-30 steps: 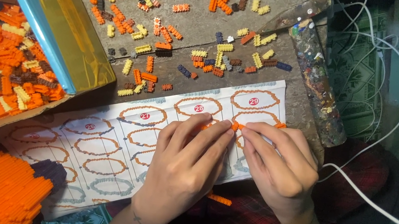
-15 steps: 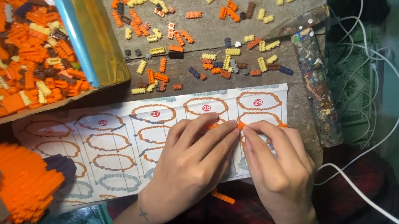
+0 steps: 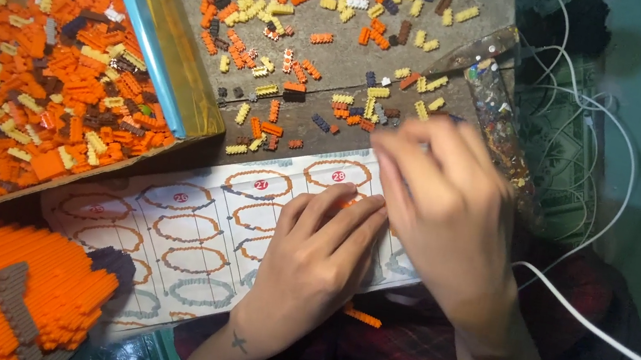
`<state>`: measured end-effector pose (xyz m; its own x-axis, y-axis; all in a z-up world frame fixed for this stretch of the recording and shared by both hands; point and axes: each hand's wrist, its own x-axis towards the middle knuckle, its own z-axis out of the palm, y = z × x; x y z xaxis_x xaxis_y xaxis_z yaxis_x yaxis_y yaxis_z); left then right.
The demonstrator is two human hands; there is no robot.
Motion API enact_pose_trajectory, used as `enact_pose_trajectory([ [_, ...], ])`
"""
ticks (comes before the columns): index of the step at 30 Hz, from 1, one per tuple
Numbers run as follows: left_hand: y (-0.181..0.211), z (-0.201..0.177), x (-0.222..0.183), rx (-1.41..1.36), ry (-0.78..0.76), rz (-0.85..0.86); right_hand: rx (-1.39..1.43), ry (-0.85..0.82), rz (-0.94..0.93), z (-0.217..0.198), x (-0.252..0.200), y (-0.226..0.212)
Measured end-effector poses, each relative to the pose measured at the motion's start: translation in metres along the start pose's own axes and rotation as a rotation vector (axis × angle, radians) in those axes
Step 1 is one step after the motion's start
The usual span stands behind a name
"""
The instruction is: Assembling a 3D pumpkin-shaped puzzle using small interlocking plastic pieces while following an instruction sheet.
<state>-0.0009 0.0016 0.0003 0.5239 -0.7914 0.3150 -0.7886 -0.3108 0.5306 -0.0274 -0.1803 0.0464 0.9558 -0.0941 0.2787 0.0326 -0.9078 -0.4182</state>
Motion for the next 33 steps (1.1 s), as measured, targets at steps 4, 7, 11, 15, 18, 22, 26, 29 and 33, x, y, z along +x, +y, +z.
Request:
enact_pose_trajectory([
  [4, 0.000, 0.000, 0.000, -0.013, 0.031, 0.005, -0.170, -0.025, 0.044, 0.017, 0.027, 0.015],
  [7, -0.001, -0.001, 0.000, -0.018, 0.032, 0.010, -0.215, -0.048, 0.090, 0.021, 0.045, 0.025],
  [11, 0.000, -0.002, 0.001, -0.012, 0.041, 0.006, -0.255, -0.054, 0.112, 0.026, 0.062, 0.036],
  [15, -0.001, 0.000, -0.003, -0.012, 0.025, 0.000, -0.249, -0.080, 0.076, 0.034, 0.075, 0.031],
  [18, -0.001, -0.002, -0.002, -0.019, 0.022, 0.004, -0.188, -0.097, 0.014, 0.043, 0.080, 0.024],
  [22, -0.001, -0.004, 0.000, -0.009, 0.026, 0.001, -0.034, -0.192, -0.076, 0.061, 0.088, 0.016],
  [26, -0.001, -0.003, 0.000, -0.015, 0.042, 0.002, -0.011, -0.228, -0.138, 0.067, 0.087, 0.014],
  [29, -0.001, -0.004, -0.001, 0.001, 0.020, 0.001, 0.039, -0.182, -0.170, 0.075, 0.084, 0.024],
  [33, -0.002, -0.003, -0.003, 0.002, 0.002, 0.001, 0.105, -0.126, -0.180, 0.073, 0.082, 0.030],
])
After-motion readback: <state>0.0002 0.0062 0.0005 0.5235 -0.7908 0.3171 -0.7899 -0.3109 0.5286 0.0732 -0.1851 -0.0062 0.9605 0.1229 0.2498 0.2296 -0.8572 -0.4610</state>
